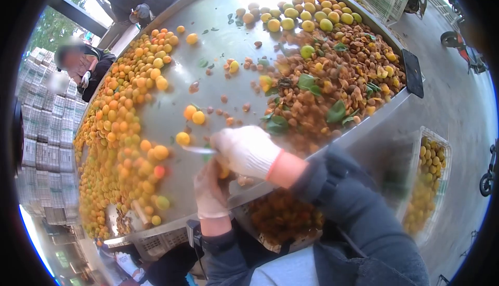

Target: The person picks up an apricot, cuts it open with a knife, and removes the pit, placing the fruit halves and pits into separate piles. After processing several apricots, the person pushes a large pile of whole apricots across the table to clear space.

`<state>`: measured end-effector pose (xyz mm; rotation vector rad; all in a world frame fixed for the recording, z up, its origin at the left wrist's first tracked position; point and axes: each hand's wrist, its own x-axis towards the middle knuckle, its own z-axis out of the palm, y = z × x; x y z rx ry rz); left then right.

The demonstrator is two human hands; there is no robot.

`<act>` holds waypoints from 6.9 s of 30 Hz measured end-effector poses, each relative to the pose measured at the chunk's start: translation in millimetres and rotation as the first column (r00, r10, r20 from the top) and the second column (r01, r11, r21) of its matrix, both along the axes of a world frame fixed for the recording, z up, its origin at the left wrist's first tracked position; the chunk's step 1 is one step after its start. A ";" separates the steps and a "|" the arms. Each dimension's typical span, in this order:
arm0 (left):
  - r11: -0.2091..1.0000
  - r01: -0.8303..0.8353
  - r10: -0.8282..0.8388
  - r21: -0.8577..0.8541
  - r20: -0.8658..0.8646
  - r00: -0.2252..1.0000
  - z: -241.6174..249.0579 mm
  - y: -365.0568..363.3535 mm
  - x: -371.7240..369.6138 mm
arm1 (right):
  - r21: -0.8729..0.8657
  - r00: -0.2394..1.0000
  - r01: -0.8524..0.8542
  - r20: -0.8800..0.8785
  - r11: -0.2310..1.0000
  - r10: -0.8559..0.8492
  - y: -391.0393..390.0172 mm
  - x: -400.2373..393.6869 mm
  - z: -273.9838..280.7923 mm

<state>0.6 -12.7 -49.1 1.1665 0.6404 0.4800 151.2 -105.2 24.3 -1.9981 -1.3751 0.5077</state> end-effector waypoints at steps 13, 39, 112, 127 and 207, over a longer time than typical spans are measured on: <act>0.368 0.649 0.030 0.665 -0.707 0.707 19.6 -31.3 45.7 | 0.303 0.901 0.400 -0.305 0.865 -0.309 -15.6 27.6 3.2; 0.330 0.545 0.616 0.771 -0.613 0.494 4.6 121.7 52.4 | 0.263 0.781 0.448 -0.581 0.855 -0.231 -14.4 24.5 21.2; 0.981 -0.035 0.035 0.192 0.006 0.999 71.4 -4.0 11.3 | 0.113 0.820 -0.347 -0.445 0.931 0.360 11.2 -6.3 -34.6; 0.993 -0.113 0.117 -0.033 0.178 0.977 55.2 28.0 -6.5 | -0.097 0.921 -0.019 -0.390 0.995 -0.020 -11.2 -2.4 22.0; 0.741 0.056 0.022 -0.670 0.108 0.994 36.1 -26.9 24.0 | 0.072 -0.098 0.847 -0.952 0.526 0.289 25.3 6.2 -16.5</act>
